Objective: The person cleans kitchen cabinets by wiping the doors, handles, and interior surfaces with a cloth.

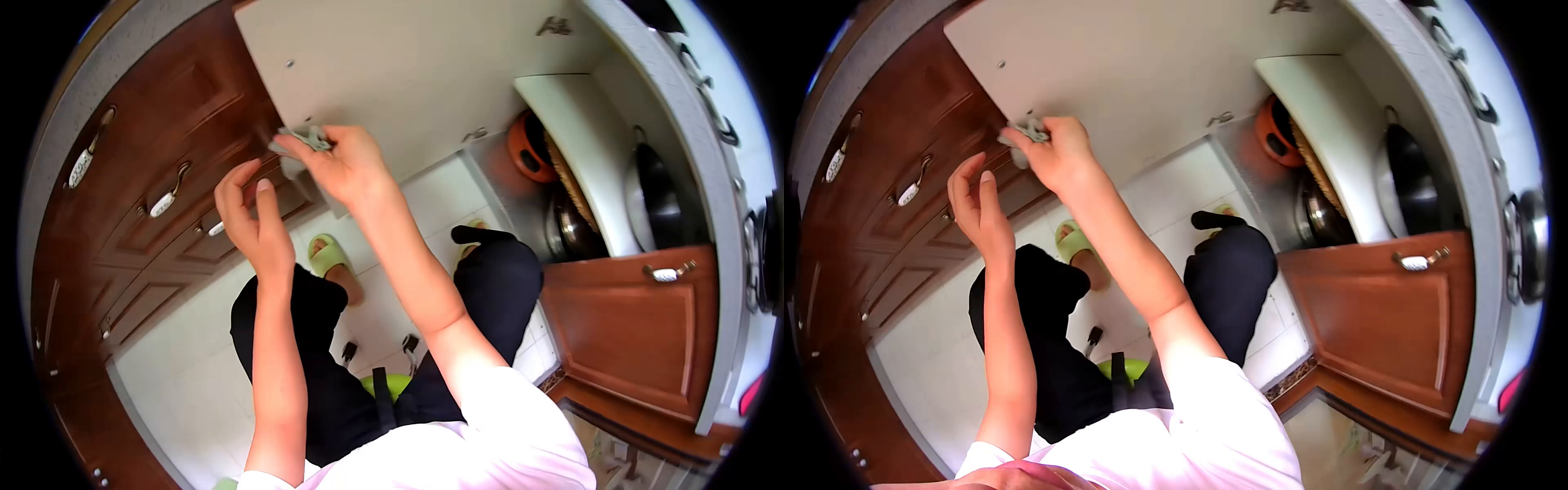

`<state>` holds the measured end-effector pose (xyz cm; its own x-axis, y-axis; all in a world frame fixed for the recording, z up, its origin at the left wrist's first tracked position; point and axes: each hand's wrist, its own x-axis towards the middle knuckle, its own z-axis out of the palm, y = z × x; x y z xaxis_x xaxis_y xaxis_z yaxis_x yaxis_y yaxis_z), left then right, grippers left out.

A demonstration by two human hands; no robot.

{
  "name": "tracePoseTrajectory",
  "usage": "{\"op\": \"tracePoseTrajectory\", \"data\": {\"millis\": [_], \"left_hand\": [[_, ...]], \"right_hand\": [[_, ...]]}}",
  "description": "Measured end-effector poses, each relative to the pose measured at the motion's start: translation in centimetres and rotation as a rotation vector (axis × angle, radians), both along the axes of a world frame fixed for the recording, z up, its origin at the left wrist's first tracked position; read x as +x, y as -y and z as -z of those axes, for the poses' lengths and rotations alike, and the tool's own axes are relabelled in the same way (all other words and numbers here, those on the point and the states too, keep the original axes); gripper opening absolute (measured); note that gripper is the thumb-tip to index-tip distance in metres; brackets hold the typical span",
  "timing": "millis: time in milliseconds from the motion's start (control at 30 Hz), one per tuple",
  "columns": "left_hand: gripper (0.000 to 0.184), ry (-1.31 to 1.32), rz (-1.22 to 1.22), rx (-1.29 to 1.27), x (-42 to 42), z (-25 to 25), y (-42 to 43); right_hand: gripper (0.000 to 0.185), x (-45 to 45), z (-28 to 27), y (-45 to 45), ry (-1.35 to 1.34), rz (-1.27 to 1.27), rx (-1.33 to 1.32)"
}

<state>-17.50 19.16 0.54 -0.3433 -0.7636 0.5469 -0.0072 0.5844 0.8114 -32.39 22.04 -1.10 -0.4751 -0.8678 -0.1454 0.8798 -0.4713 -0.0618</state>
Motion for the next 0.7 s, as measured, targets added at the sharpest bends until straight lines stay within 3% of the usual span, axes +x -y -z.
{"op": "tracePoseTrajectory", "data": {"millis": [100, 167, 200, 233, 300, 367, 433, 533, 600, 667, 700], "left_hand": [[0.023, -0.082, -0.017, 0.016, -1.1, -0.3, -0.2], [0.023, -0.111, -0.025, 0.037, -1.6, -1.0, -0.8], [0.023, -0.126, -0.03, 0.029, -2.0, -1.4, -1.3], [0.022, -0.148, -0.033, 0.027, -2.4, -1.7, -1.7], [0.021, -0.192, -0.037, 0.03, -3.5, -2.1, -3.1], [0.02, -0.227, -0.007, 0.032, -4.8, -2.7, -4.8], [0.02, -0.241, -0.005, 0.013, -5.7, -2.3, -5.1], [0.02, -0.244, 0.08, 0.039, -8.6, -1.8, -7.1], [0.02, -0.228, 0.14, 0.061, -10.3, -1.6, -9.1], [0.02, -0.236, 0.204, 0.116, -12.1, -1.6, -11.5], [0.019, -0.215, 0.241, 0.113, -12.8, -1.5, -12.6]], "right_hand": [[0.034, -0.7, -5.8, -0.7, 0.181, -0.059, -0.098], [0.035, 0.2, -9.6, -2.2, 0.103, -0.019, -0.145], [0.036, 0.4, -10.6, -2.7, -0.027, 0.003, -0.249], [0.028, 0.2, -11.8, -3.3, 0.01, -0.018, -0.204], [0.021, -0.2, -13.7, -5.3, -0.131, 0.204, -0.053], [0.016, -1.7, -14.1, -9.5, -0.507, 0.449, -0.031], [0.023, -2.9, -13.0, -11.1, -0.521, 0.481, -0.01], [0.036, -5.3, -10.3, -17.7, -0.617, 0.467, 0.311], [0.041, -5.8, -9.0, -22.5, -0.655, 0.637, 0.598], [0.036, -9.2, -4.2, -28.0, -0.868, 0.893, 0.877], [0.03, -9.0, -4.4, -31.2, -0.85, 0.889, 1.171]]}}
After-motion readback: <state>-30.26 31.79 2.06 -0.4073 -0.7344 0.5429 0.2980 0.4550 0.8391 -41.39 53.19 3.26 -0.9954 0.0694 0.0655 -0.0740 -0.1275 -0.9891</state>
